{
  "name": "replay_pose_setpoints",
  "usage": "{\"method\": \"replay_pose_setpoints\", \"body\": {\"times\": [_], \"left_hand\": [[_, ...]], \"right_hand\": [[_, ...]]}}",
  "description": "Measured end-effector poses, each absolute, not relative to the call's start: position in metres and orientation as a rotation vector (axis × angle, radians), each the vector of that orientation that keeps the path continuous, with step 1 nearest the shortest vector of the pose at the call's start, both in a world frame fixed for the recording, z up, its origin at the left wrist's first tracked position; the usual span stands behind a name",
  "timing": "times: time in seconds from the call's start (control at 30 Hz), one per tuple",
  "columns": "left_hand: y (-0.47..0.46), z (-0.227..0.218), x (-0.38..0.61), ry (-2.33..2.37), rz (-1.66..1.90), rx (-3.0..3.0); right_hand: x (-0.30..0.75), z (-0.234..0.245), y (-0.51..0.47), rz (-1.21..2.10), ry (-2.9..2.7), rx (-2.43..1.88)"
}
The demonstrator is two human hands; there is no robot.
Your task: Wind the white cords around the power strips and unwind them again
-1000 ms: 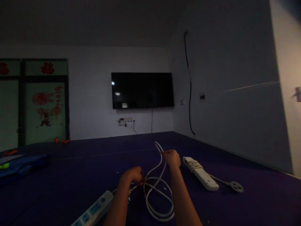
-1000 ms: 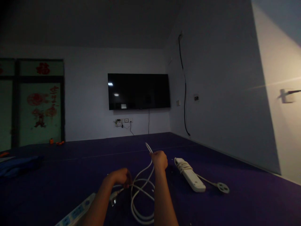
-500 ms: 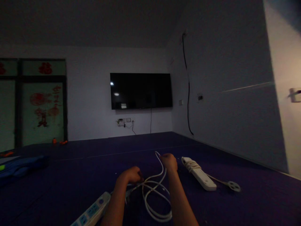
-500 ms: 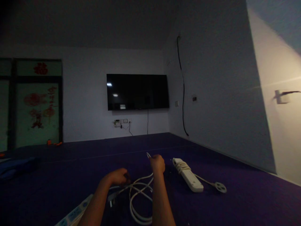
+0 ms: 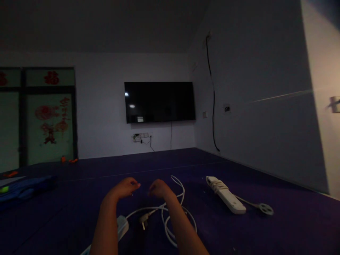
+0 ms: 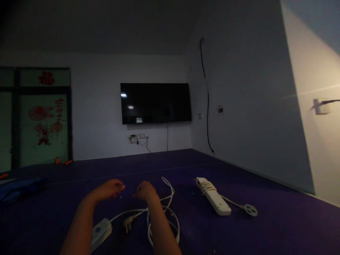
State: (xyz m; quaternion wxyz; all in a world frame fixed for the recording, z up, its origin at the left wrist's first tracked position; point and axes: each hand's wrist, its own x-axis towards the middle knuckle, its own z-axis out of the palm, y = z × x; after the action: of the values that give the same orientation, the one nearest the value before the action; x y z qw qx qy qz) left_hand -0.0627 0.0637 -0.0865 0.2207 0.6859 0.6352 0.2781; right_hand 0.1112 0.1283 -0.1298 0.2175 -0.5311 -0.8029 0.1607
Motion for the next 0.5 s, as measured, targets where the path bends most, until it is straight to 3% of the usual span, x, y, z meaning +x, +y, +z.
{"method": "replay_pose_setpoints", "body": {"times": [0.5], "left_hand": [[0.044,-0.064,-0.054,1.681,0.905,1.922]], "right_hand": [[0.056,-0.161,0.110,0.198,-2.654,-1.459]]}}
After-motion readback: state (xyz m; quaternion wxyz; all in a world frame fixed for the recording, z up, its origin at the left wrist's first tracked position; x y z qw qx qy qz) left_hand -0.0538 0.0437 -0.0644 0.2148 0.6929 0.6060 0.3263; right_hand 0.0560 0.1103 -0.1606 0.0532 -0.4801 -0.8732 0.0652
